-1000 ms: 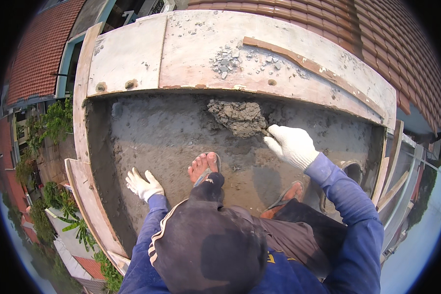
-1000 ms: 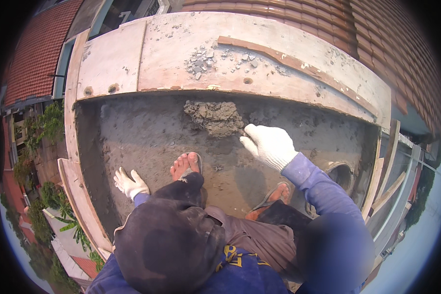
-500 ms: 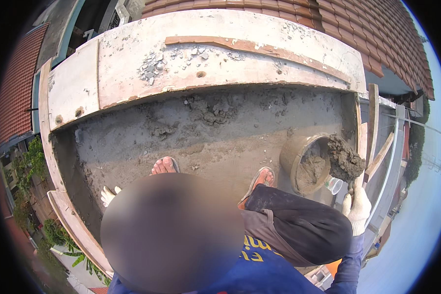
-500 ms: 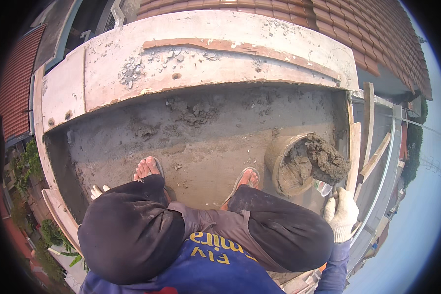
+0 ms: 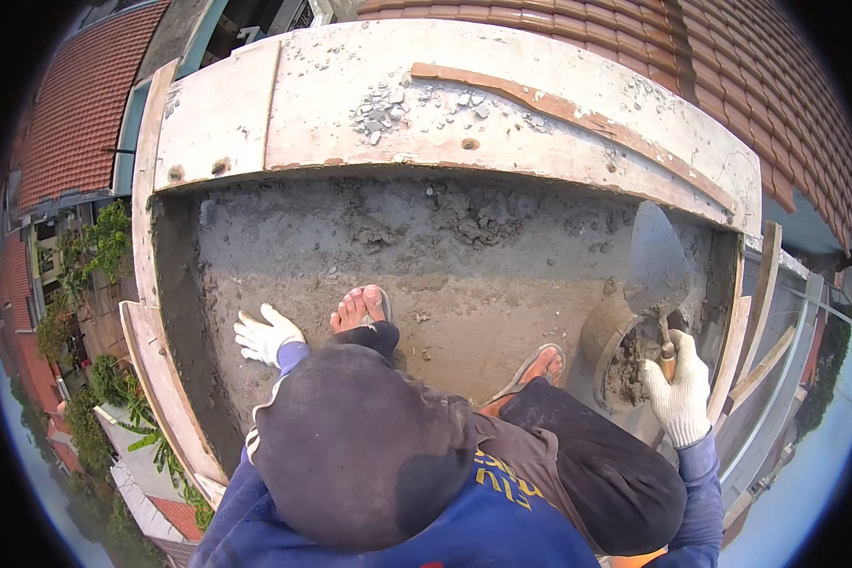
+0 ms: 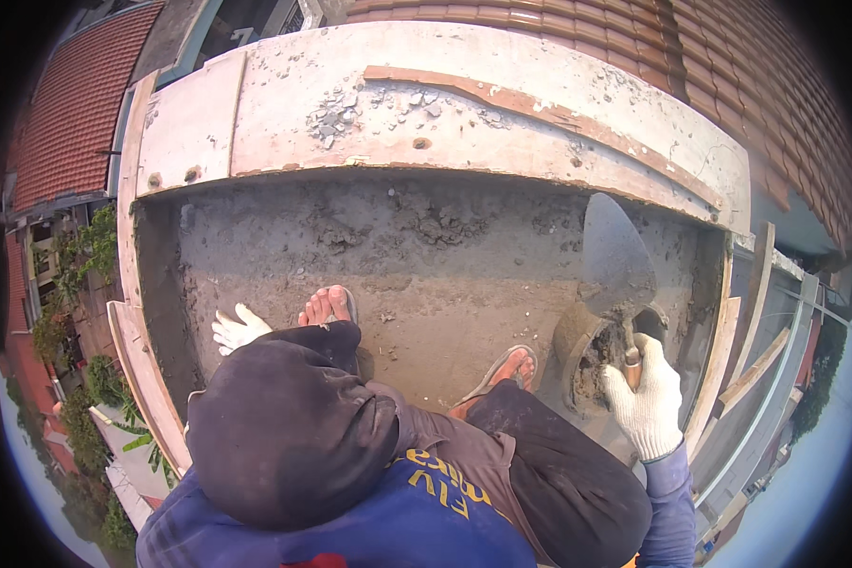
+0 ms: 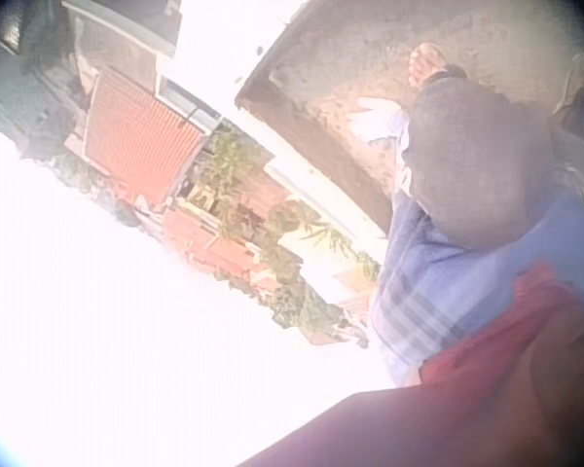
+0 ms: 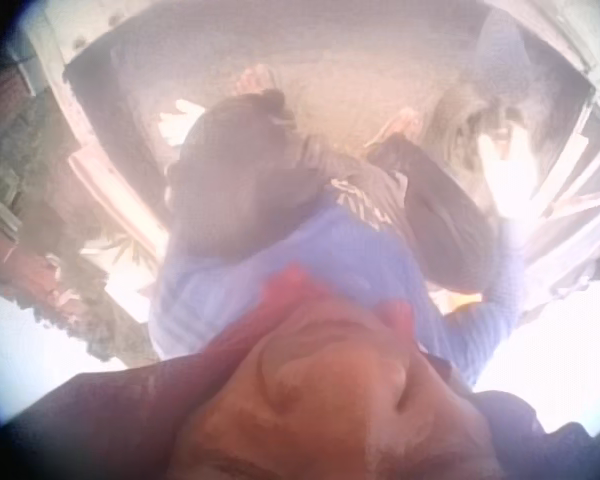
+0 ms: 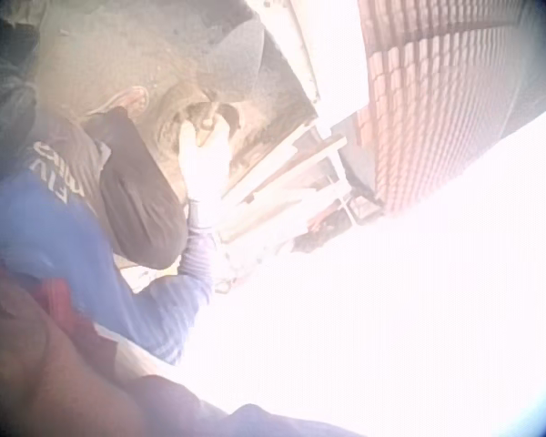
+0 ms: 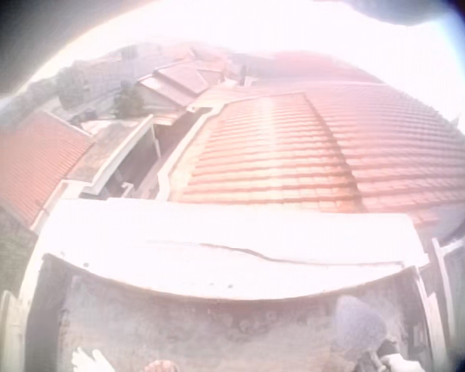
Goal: The person scoops wet cement from a bucket using a trowel and applies it to a curved concrete structure on a rooftop. They repeatedly smooth the surface along the edge and interior of the structure.
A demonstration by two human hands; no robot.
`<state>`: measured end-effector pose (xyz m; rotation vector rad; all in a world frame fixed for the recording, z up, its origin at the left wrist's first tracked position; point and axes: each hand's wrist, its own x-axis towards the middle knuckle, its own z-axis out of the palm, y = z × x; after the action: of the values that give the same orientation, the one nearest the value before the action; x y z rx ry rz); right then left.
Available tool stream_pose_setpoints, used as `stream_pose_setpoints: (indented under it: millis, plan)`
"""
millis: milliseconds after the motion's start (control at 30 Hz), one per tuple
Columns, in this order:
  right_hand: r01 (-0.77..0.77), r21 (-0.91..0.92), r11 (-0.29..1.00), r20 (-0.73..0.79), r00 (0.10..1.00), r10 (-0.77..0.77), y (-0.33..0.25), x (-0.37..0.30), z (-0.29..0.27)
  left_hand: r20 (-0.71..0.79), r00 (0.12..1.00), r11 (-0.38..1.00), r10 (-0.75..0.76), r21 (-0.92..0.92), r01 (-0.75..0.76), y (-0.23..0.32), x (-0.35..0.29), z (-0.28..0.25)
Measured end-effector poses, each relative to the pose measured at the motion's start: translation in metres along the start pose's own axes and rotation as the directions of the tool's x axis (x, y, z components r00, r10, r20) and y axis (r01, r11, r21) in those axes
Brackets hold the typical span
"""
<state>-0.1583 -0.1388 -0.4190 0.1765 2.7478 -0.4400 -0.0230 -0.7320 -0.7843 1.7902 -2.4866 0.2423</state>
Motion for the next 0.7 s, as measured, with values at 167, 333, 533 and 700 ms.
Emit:
stream_pose_setpoints:
  millis: [167,333,533,700]
  plan:
    - [0.476,0.184,0.860,0.453,0.736,-0.504,-0.109,0.088,0.098,0.146,0.989,1.000,-0.011,0.023,0.008,-0.003,0.007,-0.019]
    - [-0.087,0.375,0.923,0.839,0.454,-0.299,-0.243,0.118,0.235,0.135,0.991,1.000,-0.025,-0.011,0.026,-0.002,0.006,-0.026]
    - [-0.517,0.590,0.620,0.763,0.608,-0.219,-0.206,0.111,0.300,0.123,0.992,0.999,-0.019,-0.024,0.022,-0.003,0.005,-0.022]
    - [-0.603,0.547,0.580,0.767,0.639,-0.059,-0.093,0.116,0.260,0.117,0.993,1.000,-0.031,0.009,0.030,-0.008,0.003,-0.016]
